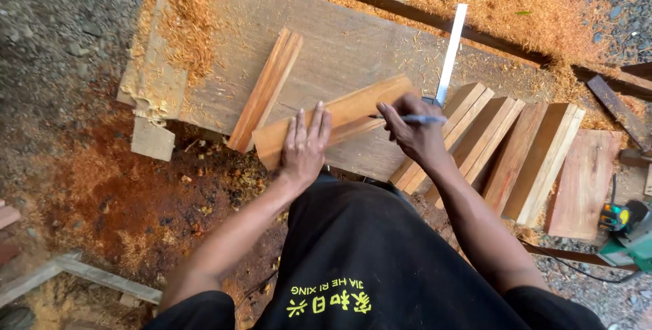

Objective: The person uses a try square and a pen to mark lines on several wooden planks. They measure and draw lines on the wood pieces, then stack them on the workbench.

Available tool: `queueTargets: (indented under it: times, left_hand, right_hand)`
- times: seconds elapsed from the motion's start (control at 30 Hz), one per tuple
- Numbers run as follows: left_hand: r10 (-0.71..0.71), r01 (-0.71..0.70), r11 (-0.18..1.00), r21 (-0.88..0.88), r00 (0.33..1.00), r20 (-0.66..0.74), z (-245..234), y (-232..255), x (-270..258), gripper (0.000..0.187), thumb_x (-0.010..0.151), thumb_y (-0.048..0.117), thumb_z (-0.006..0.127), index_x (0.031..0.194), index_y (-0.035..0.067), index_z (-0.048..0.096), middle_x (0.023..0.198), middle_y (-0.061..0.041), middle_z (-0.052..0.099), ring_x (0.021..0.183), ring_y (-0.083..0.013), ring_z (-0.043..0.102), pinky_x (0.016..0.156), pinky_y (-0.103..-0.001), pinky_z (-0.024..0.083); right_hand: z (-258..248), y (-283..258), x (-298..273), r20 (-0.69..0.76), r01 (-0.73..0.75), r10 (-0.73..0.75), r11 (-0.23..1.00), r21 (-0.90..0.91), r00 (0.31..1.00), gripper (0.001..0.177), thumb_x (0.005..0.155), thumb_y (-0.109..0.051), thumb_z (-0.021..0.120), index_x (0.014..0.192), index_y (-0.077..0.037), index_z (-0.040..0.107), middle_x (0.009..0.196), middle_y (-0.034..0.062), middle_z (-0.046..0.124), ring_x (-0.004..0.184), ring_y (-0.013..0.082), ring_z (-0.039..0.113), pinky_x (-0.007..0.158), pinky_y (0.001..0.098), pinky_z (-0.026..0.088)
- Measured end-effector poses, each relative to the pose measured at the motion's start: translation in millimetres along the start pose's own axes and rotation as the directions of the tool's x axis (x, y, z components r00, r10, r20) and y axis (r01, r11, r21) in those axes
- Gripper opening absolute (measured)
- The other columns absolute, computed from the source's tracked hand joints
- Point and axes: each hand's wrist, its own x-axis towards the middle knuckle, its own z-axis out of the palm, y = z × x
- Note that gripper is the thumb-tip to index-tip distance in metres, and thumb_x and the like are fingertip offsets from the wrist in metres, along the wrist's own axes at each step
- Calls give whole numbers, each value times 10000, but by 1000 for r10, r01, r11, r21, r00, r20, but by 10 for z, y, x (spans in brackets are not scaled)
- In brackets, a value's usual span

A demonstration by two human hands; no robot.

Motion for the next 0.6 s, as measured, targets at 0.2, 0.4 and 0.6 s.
queueTargets:
  times: [0.2,0.4,0.6]
  left_hand:
    - [124,-124,992,-34,992,-10,48,22,-23,433,884,176,770,1290,122,629,1440,-138,599,1100,-400,695,926,-540,584]
    - [133,-129,990,-65,989,58,116,38,-48,421,917,109,712,1327,125,617,1421,-141,603,1106,-388,691,948,-545,571]
    - [151,-142,986,-81,982,110,169,6,-66,472,878,86,744,1329,133,615,1419,-133,606,1128,-388,681,951,-558,564]
  right_hand:
    - [333,484,211,136,-95,145,943,-320,980,395,1007,-366,647,712,-104,637,488,49,606,446,228,650,539,360,526]
    - [411,737,232,165,28,4,982,-186,986,365,985,-193,678,666,-34,602,473,130,570,431,279,589,481,348,466]
    - [365,621,226,146,-156,159,987,-36,976,385,992,-205,674,640,-93,564,408,29,473,335,129,508,360,234,408]
